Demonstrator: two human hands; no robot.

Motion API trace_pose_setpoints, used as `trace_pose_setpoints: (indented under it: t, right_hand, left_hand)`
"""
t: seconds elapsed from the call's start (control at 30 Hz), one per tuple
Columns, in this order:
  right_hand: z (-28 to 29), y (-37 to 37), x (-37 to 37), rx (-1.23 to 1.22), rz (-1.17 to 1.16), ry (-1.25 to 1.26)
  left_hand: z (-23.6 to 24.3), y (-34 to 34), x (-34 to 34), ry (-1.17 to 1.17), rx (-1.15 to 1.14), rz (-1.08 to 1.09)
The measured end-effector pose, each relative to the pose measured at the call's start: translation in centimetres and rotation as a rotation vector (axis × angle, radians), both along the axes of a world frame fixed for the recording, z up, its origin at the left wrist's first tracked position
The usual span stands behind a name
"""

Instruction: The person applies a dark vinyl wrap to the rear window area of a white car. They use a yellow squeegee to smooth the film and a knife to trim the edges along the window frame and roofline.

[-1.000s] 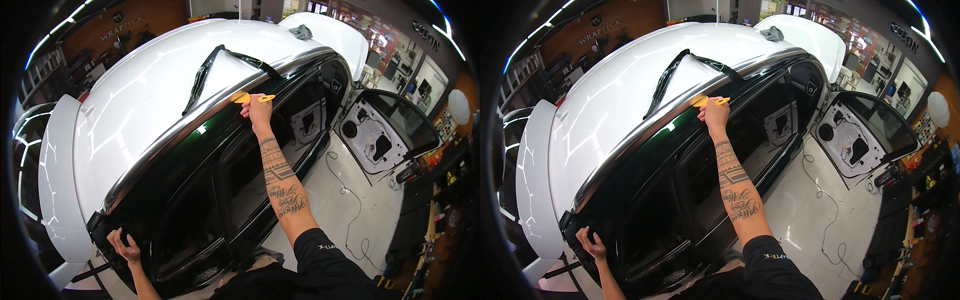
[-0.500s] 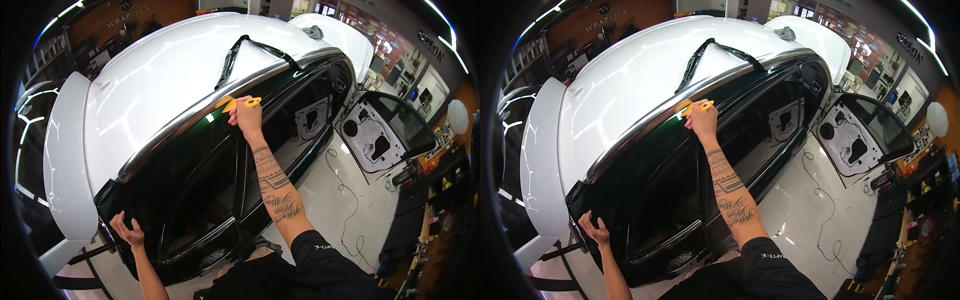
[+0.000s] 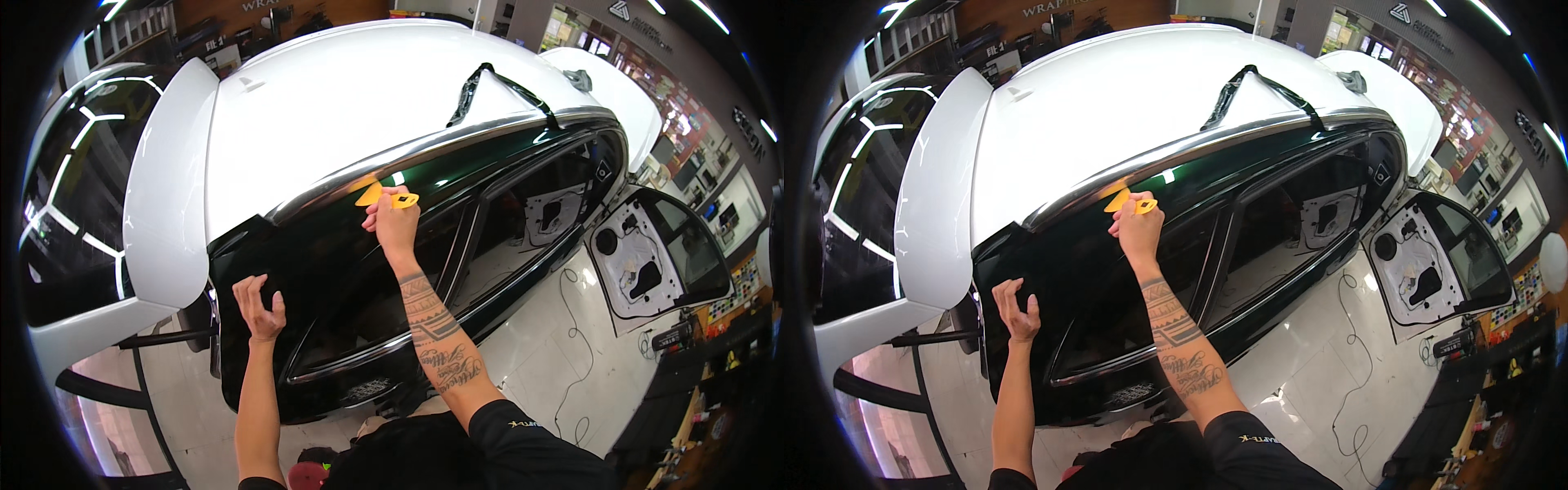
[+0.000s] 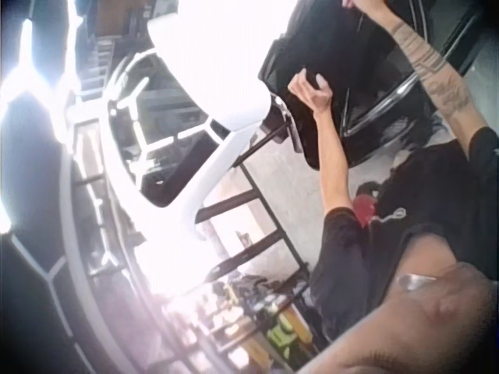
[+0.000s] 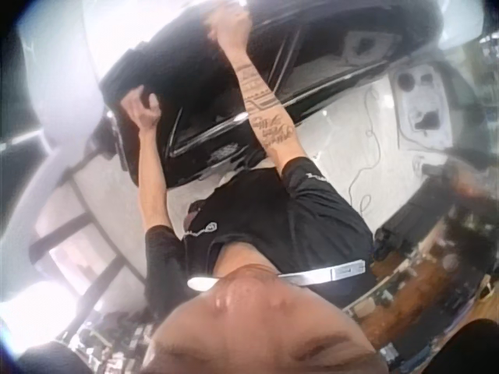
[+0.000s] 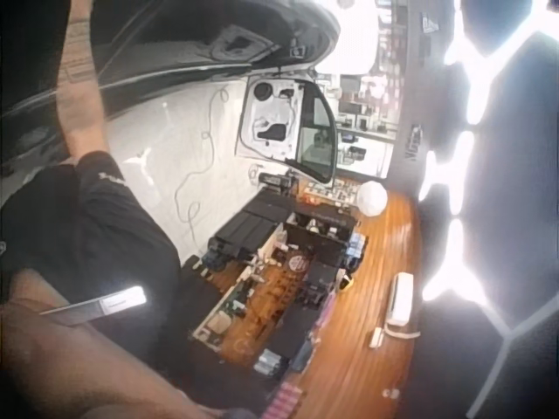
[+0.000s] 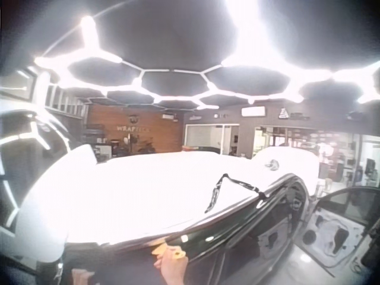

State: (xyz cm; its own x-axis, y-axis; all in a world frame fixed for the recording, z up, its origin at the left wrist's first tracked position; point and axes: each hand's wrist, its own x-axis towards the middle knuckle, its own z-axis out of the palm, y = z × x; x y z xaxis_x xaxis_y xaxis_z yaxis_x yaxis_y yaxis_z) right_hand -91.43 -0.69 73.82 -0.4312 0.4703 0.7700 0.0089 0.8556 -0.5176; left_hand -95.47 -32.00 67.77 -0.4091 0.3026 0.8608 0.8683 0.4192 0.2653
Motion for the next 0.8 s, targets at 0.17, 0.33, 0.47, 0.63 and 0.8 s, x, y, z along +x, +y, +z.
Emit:
trace_pose_setpoints:
  t: [0.17, 0.33, 0.47, 0.63, 0.8]
  right_hand:
    - [1.7, -7.5, 0.6, -0.326, 0.285, 0.179]
    - [2.4, -14.1, 0.1, -0.863, 0.379, 0.327]
    - [2.5, -17.4, -0.9, -1.060, 0.416, 0.541]
    - [-0.3, -14.5, -1.5, -0.839, 0.517, 0.249]
    - [-0.3, -13.0, 0.8, -1.203, 0.711, 0.216]
  left_hand:
    - [-0.4, -1.0, 0.1, 0.009, -0.030, 0.015]
    - [0.2, -0.7, 0.3, 0.001, -0.024, -0.006]
    - [0.5, -0.7, 0.3, -0.035, 0.024, -0.017]
    - [5.3, 1.1, -3.6, -0.012, 0.154, 0.043]
    - [11.6, -0.6, -9.8, -0.432, -0.493, -0.093]
